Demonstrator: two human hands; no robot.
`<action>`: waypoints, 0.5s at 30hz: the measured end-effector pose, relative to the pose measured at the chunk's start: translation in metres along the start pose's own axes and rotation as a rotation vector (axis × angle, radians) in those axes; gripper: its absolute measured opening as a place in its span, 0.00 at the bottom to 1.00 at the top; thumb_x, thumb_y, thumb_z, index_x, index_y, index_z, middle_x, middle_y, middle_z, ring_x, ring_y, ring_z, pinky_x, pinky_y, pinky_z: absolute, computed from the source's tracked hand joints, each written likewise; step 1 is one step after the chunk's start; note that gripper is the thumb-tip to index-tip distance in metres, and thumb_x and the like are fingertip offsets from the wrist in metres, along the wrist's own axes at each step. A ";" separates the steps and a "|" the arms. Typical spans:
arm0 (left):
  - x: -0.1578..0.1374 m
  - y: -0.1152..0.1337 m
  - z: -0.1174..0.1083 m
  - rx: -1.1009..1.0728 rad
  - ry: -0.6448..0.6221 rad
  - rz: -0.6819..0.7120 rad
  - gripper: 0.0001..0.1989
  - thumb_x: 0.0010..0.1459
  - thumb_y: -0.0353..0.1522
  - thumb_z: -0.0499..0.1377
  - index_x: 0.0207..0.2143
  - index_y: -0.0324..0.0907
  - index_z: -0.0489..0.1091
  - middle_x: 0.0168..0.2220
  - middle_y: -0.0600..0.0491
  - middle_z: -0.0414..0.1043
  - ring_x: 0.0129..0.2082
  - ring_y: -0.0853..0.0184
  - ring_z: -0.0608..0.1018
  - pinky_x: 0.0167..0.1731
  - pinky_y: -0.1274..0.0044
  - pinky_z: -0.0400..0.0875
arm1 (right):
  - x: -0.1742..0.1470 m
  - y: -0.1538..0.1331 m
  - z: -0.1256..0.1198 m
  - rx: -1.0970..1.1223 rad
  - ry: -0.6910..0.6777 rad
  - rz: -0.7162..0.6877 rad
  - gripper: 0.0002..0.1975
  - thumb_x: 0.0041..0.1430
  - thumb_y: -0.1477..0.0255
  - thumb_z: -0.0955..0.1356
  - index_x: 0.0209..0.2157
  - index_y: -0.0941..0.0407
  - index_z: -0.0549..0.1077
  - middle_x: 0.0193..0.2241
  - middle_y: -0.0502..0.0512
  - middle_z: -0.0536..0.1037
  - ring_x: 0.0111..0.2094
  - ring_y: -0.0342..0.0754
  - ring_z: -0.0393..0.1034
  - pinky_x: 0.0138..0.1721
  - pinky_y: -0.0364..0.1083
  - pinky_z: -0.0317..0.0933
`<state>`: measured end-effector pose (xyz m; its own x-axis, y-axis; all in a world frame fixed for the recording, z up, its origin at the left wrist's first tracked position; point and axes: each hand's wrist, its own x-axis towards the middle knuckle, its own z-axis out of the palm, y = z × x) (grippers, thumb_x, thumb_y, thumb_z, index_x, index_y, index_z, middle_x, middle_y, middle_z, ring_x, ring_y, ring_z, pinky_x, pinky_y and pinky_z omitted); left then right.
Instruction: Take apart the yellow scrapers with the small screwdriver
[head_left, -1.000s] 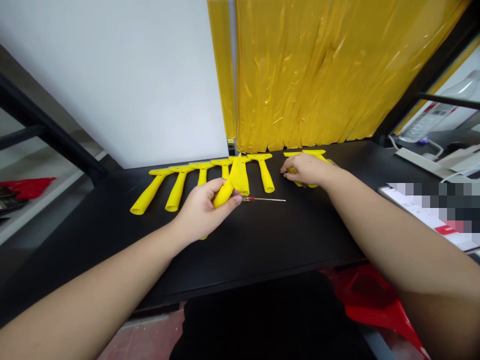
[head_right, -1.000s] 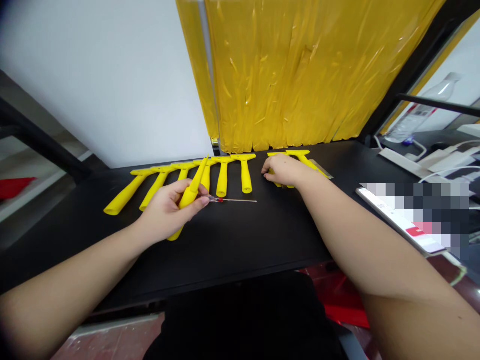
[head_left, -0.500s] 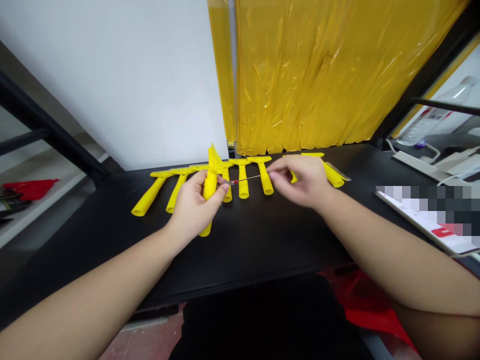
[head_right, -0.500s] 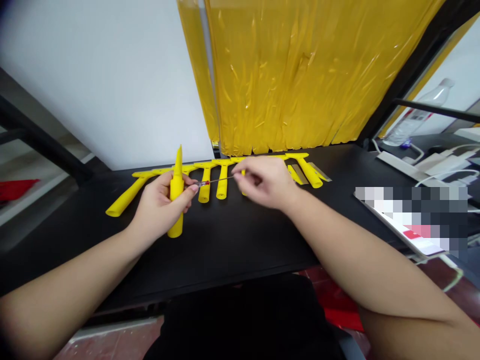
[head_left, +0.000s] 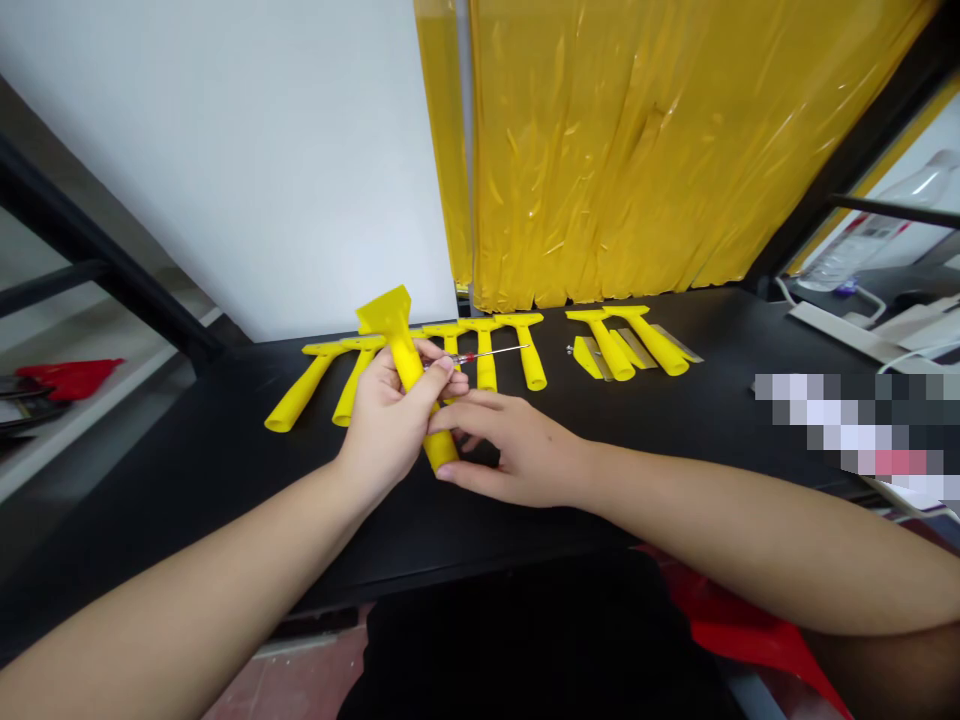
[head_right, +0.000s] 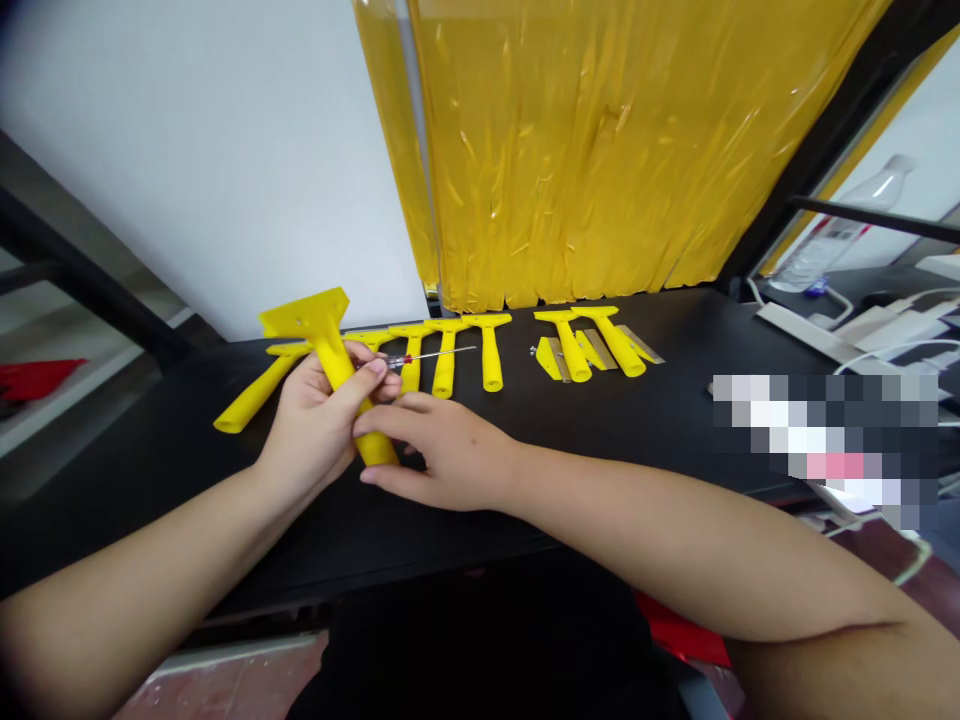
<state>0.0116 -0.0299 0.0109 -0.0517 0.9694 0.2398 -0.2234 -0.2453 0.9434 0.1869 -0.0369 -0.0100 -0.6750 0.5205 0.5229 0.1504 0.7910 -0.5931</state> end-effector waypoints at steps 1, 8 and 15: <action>-0.001 0.000 0.001 -0.009 0.006 -0.013 0.15 0.54 0.34 0.76 0.38 0.42 0.73 0.33 0.56 0.79 0.32 0.71 0.83 0.36 0.81 0.81 | 0.001 0.001 0.002 0.080 -0.007 0.020 0.12 0.69 0.67 0.73 0.51 0.53 0.74 0.45 0.56 0.78 0.43 0.48 0.76 0.48 0.50 0.76; -0.002 -0.002 -0.002 0.063 -0.057 -0.011 0.14 0.55 0.35 0.75 0.40 0.40 0.79 0.34 0.51 0.83 0.33 0.65 0.85 0.37 0.75 0.82 | 0.002 0.008 0.012 0.289 0.059 0.153 0.16 0.65 0.66 0.75 0.37 0.52 0.62 0.33 0.46 0.73 0.32 0.44 0.73 0.38 0.47 0.73; 0.020 -0.001 -0.019 -0.082 -0.079 0.117 0.18 0.52 0.47 0.74 0.32 0.41 0.82 0.35 0.49 0.84 0.36 0.62 0.85 0.41 0.71 0.84 | 0.000 -0.003 -0.008 0.402 0.284 0.147 0.22 0.60 0.66 0.77 0.45 0.50 0.62 0.36 0.46 0.75 0.34 0.45 0.75 0.36 0.46 0.72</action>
<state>-0.0080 -0.0106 0.0102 -0.0066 0.9300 0.3676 -0.2991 -0.3526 0.8867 0.1925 -0.0366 -0.0034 -0.4361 0.7281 0.5288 -0.0986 0.5454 -0.8323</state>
